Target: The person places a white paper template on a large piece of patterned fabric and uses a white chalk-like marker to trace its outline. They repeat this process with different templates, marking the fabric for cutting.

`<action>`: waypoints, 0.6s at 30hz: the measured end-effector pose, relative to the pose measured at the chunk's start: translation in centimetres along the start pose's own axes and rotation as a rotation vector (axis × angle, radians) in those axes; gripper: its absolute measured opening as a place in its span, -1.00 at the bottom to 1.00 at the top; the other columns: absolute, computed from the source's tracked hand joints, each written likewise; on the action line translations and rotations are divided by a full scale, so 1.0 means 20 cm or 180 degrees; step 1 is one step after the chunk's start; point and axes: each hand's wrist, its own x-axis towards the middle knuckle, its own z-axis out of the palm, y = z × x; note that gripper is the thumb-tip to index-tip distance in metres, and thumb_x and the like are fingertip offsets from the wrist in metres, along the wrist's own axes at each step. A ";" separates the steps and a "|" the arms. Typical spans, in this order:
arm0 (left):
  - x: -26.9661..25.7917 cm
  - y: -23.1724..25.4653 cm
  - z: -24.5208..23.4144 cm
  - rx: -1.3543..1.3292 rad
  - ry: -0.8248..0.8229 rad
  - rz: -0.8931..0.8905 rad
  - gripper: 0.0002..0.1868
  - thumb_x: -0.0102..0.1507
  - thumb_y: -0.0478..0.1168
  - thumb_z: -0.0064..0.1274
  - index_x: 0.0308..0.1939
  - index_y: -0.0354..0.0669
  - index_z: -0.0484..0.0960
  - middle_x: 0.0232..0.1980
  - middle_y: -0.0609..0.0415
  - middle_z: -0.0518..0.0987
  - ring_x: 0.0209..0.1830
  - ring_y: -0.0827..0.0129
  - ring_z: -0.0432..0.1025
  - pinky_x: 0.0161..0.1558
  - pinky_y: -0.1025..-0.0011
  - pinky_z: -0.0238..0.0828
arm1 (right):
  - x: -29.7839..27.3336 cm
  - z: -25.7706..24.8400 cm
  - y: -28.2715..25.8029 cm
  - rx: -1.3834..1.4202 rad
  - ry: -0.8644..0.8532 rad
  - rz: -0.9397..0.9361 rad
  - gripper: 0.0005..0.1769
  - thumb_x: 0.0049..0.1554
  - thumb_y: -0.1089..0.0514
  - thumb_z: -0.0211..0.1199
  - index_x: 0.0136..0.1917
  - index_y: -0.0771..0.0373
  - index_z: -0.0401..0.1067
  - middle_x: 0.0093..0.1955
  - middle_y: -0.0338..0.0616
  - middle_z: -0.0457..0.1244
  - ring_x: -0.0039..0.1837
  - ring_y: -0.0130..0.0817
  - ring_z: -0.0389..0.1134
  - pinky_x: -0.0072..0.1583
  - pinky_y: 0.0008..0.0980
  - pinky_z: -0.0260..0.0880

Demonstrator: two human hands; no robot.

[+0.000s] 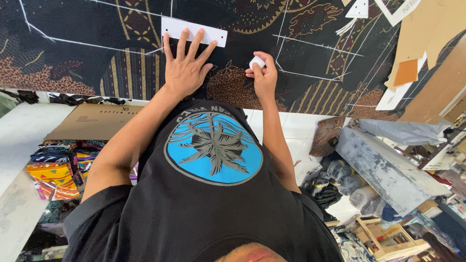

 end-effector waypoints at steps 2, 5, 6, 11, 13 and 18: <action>0.00 0.00 0.00 -0.0048 0.0001 -0.0001 -0.39 0.52 0.18 0.04 0.63 0.29 0.31 0.73 0.01 0.08 0.69 -0.10 -0.17 0.51 -0.41 -0.53 | 0.00 0.00 0.00 -0.0009 -0.0006 -0.0008 -0.70 0.31 0.33 0.08 0.31 0.34 0.34 0.00 -0.06 0.32 -0.09 -0.44 0.47 -0.03 -0.42 0.58; 0.00 0.01 0.00 -0.0012 -0.0049 0.0008 -0.38 0.53 0.18 0.03 0.64 0.28 0.30 0.73 0.00 0.08 0.69 -0.12 -0.16 0.51 -0.40 -0.53 | 0.00 -0.01 0.00 -0.0029 -0.0001 0.0010 -0.70 0.31 0.33 0.08 0.30 0.34 0.34 0.00 -0.06 0.32 -0.09 -0.43 0.47 -0.03 -0.42 0.59; 0.00 0.00 0.00 -0.0031 -0.0065 -0.0002 -0.39 0.52 0.18 0.03 0.64 0.29 0.31 0.73 0.00 0.08 0.68 -0.12 -0.16 0.50 -0.40 -0.53 | 0.00 0.00 0.00 -0.0010 -0.0004 0.0011 -0.70 0.31 0.34 0.08 0.31 0.34 0.34 0.00 -0.06 0.32 -0.09 -0.43 0.47 -0.03 -0.42 0.59; 0.00 -0.01 0.02 -0.0049 -0.0072 0.0002 -0.41 0.54 0.19 0.01 0.63 0.29 0.32 0.72 0.00 0.08 0.68 -0.12 -0.15 0.49 -0.41 -0.52 | 0.00 0.01 -0.05 -0.0067 -0.0018 0.0048 -0.70 0.31 0.34 0.08 0.31 0.35 0.34 0.01 -0.05 0.32 -0.09 -0.42 0.47 -0.02 -0.42 0.59; 0.00 -0.01 0.02 0.0003 -0.0061 0.0021 -0.41 0.54 0.20 0.01 0.63 0.31 0.32 0.73 0.02 0.08 0.68 -0.11 -0.15 0.51 -0.40 -0.52 | -0.01 0.01 -0.08 -0.0141 -0.0032 0.0069 -0.68 0.30 0.34 0.07 0.32 0.37 0.33 0.02 -0.05 0.32 -0.08 -0.42 0.47 -0.01 -0.42 0.59; 0.00 -0.02 0.03 0.0119 -0.0035 0.0056 -0.42 0.55 0.21 0.00 0.63 0.32 0.32 0.73 0.02 0.09 0.68 -0.10 -0.14 0.52 -0.39 -0.51 | -0.03 0.05 -0.15 -0.0439 -0.0065 -0.0264 -0.69 0.30 0.35 0.09 0.30 0.43 0.34 0.08 -0.01 0.31 -0.04 -0.39 0.49 0.01 -0.41 0.62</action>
